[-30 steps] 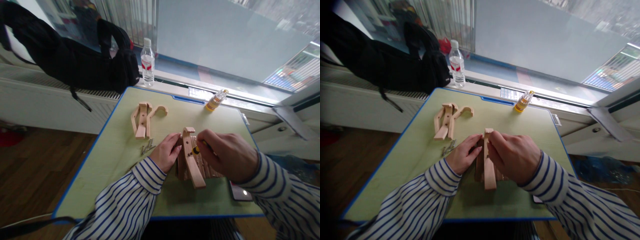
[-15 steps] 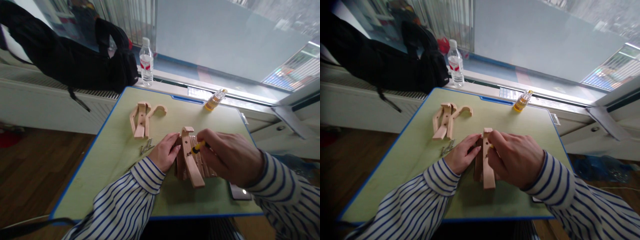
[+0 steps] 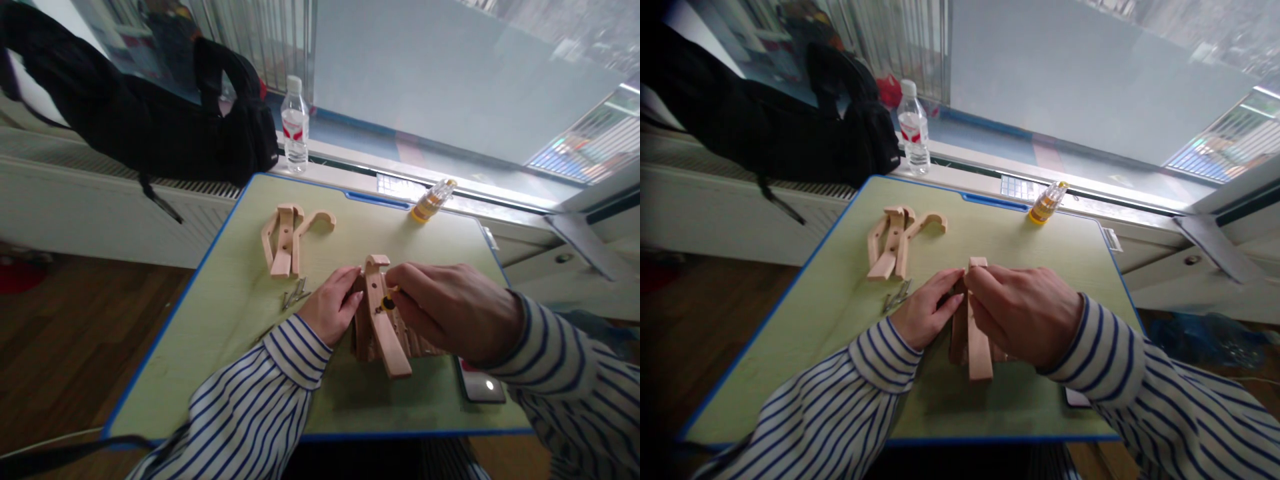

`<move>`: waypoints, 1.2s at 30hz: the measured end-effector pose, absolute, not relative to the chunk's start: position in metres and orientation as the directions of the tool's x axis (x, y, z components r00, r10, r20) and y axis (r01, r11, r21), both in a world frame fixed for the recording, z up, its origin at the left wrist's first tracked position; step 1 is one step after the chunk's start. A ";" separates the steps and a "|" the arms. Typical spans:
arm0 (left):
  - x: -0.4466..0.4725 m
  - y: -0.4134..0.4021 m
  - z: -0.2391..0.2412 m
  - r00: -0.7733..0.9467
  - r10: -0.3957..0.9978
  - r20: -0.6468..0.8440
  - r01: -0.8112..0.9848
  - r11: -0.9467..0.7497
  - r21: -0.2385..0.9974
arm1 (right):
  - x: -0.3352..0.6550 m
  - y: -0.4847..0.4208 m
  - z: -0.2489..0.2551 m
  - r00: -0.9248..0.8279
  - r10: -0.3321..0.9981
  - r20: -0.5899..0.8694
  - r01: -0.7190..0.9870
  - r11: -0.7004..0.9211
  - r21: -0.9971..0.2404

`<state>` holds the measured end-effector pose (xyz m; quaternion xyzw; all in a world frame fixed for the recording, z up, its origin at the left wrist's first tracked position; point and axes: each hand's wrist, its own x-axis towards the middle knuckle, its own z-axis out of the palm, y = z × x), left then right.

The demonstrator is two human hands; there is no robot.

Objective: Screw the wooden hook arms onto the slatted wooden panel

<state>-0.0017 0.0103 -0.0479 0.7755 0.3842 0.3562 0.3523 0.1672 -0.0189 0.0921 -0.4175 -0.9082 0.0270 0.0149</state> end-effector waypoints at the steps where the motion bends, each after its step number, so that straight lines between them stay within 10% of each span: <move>1: -0.002 0.010 -0.048 0.450 0.848 0.280 0.349 -0.455 0.819 | 0.167 -0.020 0.091 -0.638 0.770 0.013 0.769 0.637 -0.054; 17: -0.001 0.010 -0.049 0.450 0.850 0.274 0.366 -0.455 0.812 | 0.166 -0.039 0.082 -0.468 0.870 0.153 0.881 0.473 0.002; 36: -0.001 0.010 -0.050 0.454 0.847 0.275 0.366 -0.459 0.810 | 0.176 -0.008 0.119 -0.651 0.712 -0.262 0.756 0.638 -0.144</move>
